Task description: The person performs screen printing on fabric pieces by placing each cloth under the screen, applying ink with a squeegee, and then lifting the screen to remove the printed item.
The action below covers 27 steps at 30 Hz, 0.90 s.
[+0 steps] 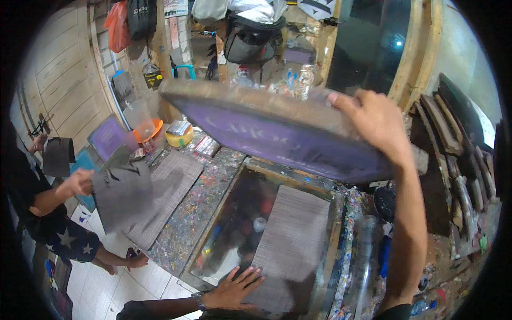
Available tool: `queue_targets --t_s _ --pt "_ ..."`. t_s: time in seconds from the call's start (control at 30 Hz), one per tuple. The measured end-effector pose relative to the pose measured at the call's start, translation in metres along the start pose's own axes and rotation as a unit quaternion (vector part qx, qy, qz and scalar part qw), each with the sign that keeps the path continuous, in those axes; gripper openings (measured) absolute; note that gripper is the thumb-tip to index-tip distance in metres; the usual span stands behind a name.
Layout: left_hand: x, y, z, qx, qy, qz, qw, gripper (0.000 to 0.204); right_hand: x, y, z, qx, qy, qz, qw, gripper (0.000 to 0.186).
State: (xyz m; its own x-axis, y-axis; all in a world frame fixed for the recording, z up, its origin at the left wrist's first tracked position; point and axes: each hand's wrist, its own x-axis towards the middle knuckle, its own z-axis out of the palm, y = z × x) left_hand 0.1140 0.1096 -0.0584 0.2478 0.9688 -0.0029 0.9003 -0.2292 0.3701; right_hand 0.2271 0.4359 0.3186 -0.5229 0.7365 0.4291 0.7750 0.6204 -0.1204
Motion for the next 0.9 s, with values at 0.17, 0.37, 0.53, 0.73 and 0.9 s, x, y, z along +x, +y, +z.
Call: queue_targets --t_s 0.17,0.37,0.53,0.73,0.9 --pt "0.016 -0.001 -0.094 -0.408 0.321 -0.037 0.854 0.080 -0.113 -0.030 0.050 0.003 0.159 -0.105 0.982 0.050" --pt "-0.008 0.020 -0.038 -0.650 0.416 -0.222 0.595 0.058 -0.270 -0.029 0.145 -0.033 0.021 -0.140 0.989 0.041" --pt "-0.046 -0.030 0.043 -0.627 0.365 -0.267 0.634 0.050 -0.272 -0.014 0.191 0.084 -0.251 -0.078 0.961 0.038" --pt "-0.041 -0.022 0.055 -0.571 0.387 -0.257 0.677 0.033 -0.299 -0.009 0.227 0.023 -0.124 -0.202 0.971 0.022" --pt "-0.051 -0.021 0.039 -0.610 0.337 -0.309 0.647 0.029 -0.178 0.034 0.289 -0.045 -0.036 -0.141 0.988 0.019"
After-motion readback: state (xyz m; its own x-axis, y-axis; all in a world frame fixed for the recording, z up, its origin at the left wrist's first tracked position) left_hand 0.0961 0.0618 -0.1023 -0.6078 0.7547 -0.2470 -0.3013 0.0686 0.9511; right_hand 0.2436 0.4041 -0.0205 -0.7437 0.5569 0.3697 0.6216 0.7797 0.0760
